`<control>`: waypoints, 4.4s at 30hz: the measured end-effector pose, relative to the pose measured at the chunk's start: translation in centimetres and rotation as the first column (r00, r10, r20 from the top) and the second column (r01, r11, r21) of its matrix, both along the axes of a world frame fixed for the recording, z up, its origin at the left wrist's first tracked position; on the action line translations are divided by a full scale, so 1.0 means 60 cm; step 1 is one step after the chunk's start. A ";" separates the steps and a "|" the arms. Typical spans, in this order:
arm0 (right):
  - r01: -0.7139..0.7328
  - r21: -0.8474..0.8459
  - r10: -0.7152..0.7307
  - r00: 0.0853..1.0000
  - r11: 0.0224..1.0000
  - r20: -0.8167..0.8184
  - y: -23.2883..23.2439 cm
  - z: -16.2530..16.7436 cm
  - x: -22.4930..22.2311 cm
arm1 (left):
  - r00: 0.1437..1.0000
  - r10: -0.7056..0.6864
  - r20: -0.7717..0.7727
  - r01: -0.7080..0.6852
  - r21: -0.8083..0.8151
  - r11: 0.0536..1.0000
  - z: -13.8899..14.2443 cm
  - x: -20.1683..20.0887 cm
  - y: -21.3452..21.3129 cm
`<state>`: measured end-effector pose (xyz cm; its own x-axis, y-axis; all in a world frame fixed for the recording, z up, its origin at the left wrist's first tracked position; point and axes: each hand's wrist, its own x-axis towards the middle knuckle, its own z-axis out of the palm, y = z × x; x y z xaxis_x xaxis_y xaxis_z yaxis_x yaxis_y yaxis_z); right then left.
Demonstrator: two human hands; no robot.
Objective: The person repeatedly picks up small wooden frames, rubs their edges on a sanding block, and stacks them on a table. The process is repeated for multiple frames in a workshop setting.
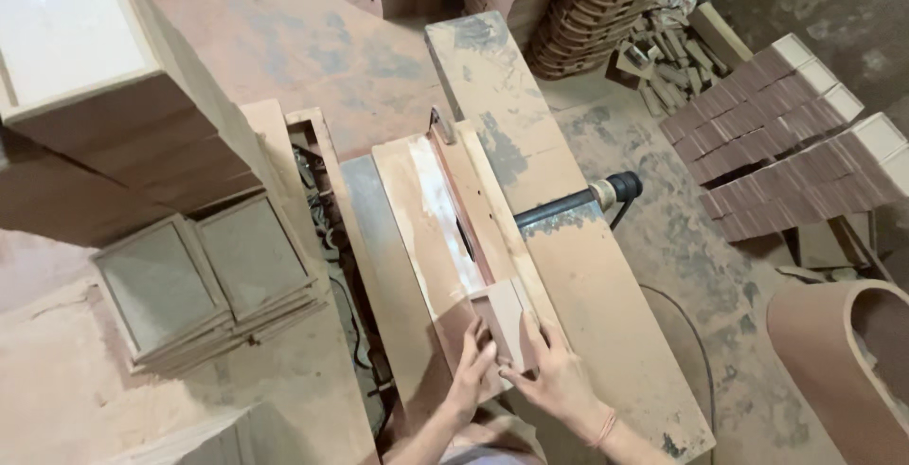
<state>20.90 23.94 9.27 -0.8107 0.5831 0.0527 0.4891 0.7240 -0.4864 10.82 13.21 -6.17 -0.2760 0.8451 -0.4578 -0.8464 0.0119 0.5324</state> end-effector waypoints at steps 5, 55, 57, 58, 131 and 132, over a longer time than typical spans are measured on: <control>-0.040 -0.014 0.042 0.974 0.999 0.221 0.021 -0.038 0.010 | 0.870 -0.068 -0.489 0.076 -0.003 0.997 0.034 -0.020 0.017; -0.856 0.228 0.882 0.424 0.464 -0.205 -0.068 0.094 -0.523 | 0.040 0.669 -0.742 -0.985 0.085 0.153 0.386 -0.116 -0.403; -0.917 0.164 0.925 0.331 0.362 -0.188 -0.107 0.065 -0.561 | -0.116 0.801 -0.587 -0.989 0.144 -0.038 0.386 -0.105 -0.439; -0.941 0.129 0.940 0.289 0.314 -0.183 -0.122 0.050 -0.573 | -0.155 0.816 -0.558 -0.987 0.113 -0.111 0.389 -0.099 -0.459; -0.453 0.476 0.657 0.516 0.754 -0.549 -0.115 0.176 -0.379 | 0.513 0.800 -0.310 -0.720 0.352 0.598 0.377 -0.192 -0.286; -0.519 0.337 0.607 0.539 0.785 -0.584 -0.123 0.164 -0.319 | 0.617 0.786 -0.027 -0.736 0.332 0.590 0.369 -0.205 -0.275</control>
<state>1.74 16.55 19.13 -0.7045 -0.0278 0.7092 -0.4352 0.8063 -0.4006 -1.49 -3.27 15.99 -0.9195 0.3660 -0.1434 -0.3838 -0.7569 0.5290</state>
